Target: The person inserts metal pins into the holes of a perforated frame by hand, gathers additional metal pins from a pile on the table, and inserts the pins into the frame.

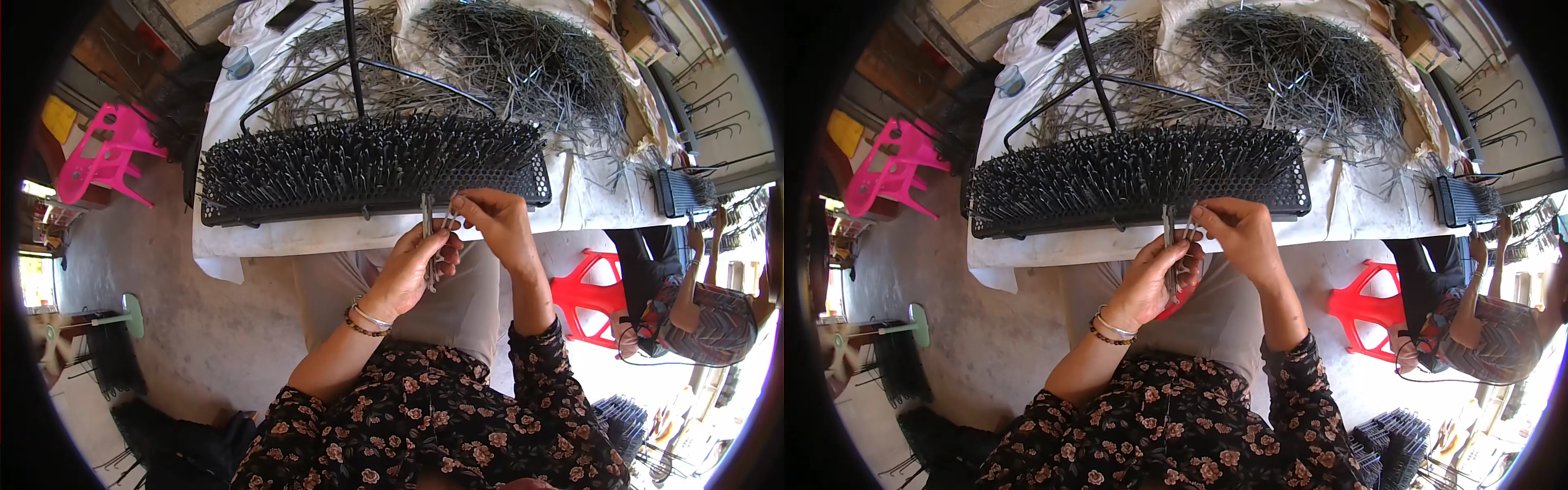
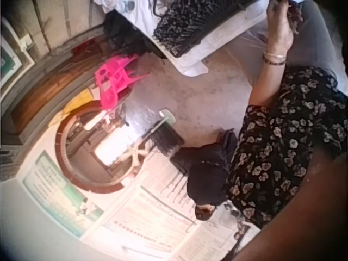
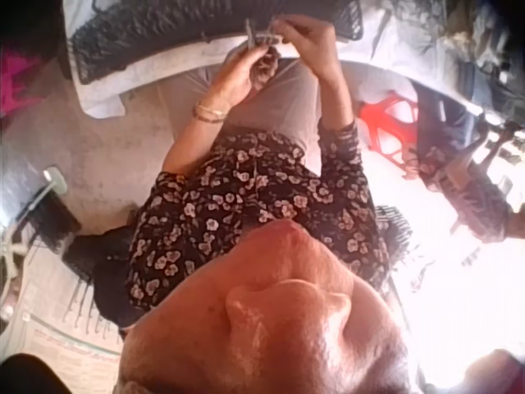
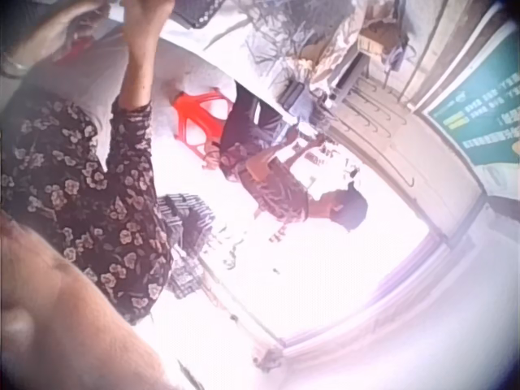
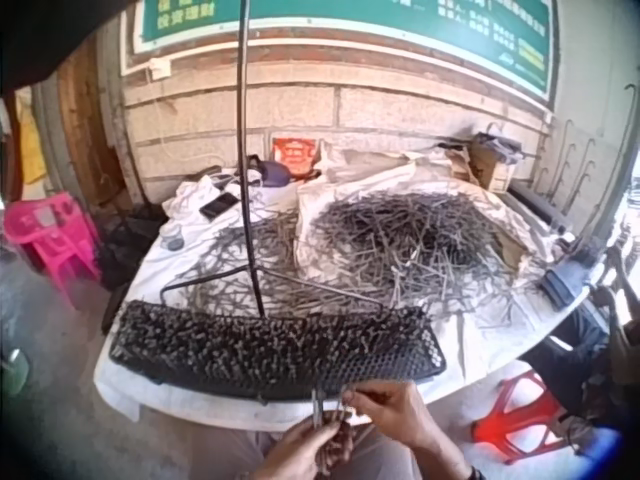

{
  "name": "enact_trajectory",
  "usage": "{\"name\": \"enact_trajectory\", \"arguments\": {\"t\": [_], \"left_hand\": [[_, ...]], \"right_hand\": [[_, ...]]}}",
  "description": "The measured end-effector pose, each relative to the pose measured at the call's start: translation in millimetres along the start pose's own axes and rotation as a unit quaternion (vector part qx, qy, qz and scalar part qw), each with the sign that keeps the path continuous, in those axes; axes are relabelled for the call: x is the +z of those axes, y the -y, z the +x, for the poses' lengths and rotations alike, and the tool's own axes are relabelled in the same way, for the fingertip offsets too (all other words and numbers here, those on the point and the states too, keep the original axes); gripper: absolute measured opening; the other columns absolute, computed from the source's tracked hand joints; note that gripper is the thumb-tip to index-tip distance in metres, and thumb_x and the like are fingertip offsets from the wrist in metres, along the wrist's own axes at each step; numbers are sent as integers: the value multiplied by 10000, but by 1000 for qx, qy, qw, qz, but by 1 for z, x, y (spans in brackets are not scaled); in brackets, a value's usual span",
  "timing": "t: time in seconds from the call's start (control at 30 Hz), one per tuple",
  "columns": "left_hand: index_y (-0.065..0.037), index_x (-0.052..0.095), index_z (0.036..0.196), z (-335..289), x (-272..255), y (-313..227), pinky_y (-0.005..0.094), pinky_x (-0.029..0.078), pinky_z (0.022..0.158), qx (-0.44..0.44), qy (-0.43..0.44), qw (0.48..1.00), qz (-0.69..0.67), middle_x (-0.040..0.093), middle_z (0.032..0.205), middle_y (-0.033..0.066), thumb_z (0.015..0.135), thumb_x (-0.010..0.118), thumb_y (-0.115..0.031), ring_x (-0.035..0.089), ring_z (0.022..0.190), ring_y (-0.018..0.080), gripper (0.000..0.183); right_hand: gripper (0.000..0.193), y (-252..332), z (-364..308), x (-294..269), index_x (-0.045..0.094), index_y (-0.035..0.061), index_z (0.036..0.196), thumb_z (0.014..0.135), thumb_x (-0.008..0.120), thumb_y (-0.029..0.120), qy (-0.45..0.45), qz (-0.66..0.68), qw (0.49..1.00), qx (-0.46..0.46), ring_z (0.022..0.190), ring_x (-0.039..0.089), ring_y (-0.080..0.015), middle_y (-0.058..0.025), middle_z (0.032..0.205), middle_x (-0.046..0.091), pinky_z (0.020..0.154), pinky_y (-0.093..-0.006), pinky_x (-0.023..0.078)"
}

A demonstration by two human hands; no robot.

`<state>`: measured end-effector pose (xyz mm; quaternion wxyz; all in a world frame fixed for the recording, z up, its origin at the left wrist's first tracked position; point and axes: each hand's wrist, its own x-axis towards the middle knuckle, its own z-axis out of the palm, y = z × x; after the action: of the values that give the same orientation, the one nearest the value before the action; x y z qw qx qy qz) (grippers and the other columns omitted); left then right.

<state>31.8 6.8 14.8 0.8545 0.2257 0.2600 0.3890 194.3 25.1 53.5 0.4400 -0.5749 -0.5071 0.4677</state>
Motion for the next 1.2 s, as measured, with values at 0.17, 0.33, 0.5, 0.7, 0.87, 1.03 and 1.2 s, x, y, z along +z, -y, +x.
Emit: {"name": "enact_trajectory", "arguments": {"t": [0.17,0.33,0.5,0.7,0.87,1.03,1.2], "left_hand": [[-9,554,1114,5,5,2,226,495,619,-39,-30,999,15,604,895,56,942,491,-187,593,798,125,255],[3,551,1115,17,8,-3,225,483,607,-62,-11,998,4,605,890,60,937,494,-172,577,760,116,256],[1,555,1117,29,-1,6,242,475,612,-75,-47,996,-3,606,881,67,929,495,-143,553,720,110,244],[-22,558,1090,21,-5,5,271,500,684,-69,-23,996,48,603,902,69,941,476,-174,567,765,126,228],[-53,551,1103,15,-3,6,279,516,725,-122,-39,992,13,596,913,66,950,465,-204,578,792,134,232],[-46,535,1149,12,-9,7,238,488,640,-128,-12,991,-42,581,900,60,948,477,-204,565,780,115,262],[-32,528,1163,12,-15,14,219,473,610,-111,7,993,-29,579,916,64,939,495,-166,563,785,113,263]], "right_hand": [[211,4,8,-20,664,-37,953,868,624,152,-77,40,996,3,647,570,-71,-52,765,660,574,-210,446],[192,7,32,-19,636,-33,1029,848,625,32,-227,87,957,-156,690,599,-83,-55,793,666,657,-216,488],[202,-5,49,-10,643,-1,1033,834,642,33,-275,-61,928,-245,722,608,-72,-52,801,673,662,-211,482],[175,-13,56,-2,649,14,972,800,676,24,-302,-141,891,-309,648,610,-99,-86,768,660,599,-219,479],[164,-12,56,-1,649,11,961,800,676,25,-304,-138,892,-304,640,609,-100,-87,784,662,588,-222,480],[166,-16,53,3,653,34,919,757,690,22,-280,-238,859,-356,701,604,-217,-72,820,647,643,-309,474],[159,-7,51,0,666,84,894,740,704,95,-262,-387,784,-409,777,549,-199,-29,880,612,694,-335,392]]}}
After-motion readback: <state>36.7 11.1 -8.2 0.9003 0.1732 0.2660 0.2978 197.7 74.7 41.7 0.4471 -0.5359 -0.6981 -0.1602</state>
